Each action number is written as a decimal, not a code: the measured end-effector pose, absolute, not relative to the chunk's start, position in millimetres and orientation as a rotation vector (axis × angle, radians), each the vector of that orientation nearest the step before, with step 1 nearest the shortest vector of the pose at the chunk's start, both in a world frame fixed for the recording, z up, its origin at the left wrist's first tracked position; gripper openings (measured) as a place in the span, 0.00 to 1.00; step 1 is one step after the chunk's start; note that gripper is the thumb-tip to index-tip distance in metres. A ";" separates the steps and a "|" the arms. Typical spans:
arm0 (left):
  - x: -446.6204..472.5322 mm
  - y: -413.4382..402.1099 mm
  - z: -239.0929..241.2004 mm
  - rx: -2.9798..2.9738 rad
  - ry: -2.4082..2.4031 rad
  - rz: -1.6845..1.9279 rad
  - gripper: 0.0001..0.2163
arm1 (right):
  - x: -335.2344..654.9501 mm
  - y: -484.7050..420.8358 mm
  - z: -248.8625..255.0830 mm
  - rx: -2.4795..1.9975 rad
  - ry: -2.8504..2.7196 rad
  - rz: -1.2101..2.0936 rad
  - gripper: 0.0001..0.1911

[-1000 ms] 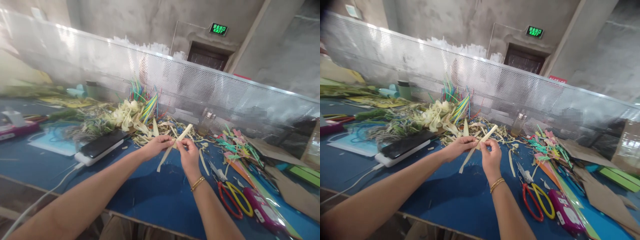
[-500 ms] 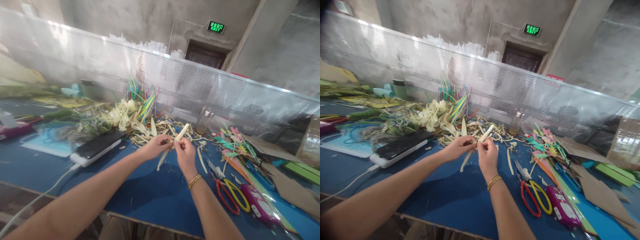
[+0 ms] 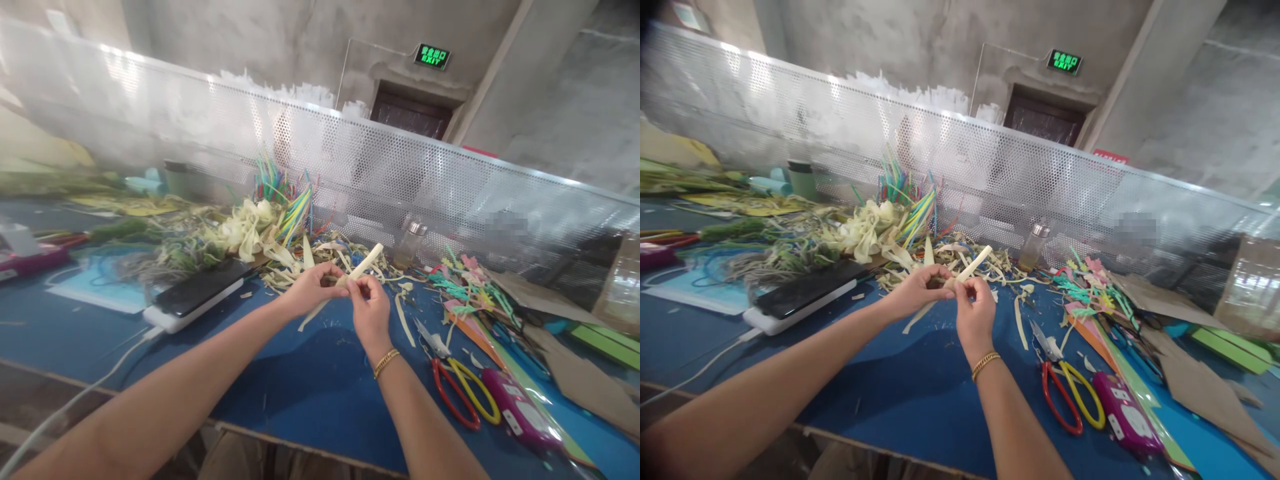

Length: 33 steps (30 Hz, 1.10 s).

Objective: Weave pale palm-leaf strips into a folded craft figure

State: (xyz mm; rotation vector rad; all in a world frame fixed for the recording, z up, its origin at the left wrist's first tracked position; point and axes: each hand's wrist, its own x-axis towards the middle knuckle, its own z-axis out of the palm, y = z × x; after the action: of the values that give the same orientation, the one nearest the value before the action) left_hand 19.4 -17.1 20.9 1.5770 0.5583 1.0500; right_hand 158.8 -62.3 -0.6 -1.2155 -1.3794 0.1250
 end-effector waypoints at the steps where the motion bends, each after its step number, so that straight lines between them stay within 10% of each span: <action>1: 20.4 -17.4 20.0 1.561 0.580 1.071 0.14 | 157.3 -62.1 -1.4 -1.213 -1.358 0.149 0.14; 16: 2.7 0.1 23.0 1.411 0.663 1.154 0.12 | 178.8 -76.0 21.1 -1.498 -1.667 -0.331 0.08; 25: 3.4 4.5 18.0 1.330 0.715 1.026 0.14 | 181.2 -86.5 38.3 -1.035 -1.422 0.662 0.09; 33: 6.6 4.9 11.7 1.226 0.624 0.963 0.13 | 173.6 -88.6 38.8 -0.849 -1.401 0.812 0.15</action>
State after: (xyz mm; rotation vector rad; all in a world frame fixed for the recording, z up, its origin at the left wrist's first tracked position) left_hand 6.6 4.9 11.7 1.2264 0.6245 0.9626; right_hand 173.6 -88.6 38.8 -0.8485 -1.4010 0.8116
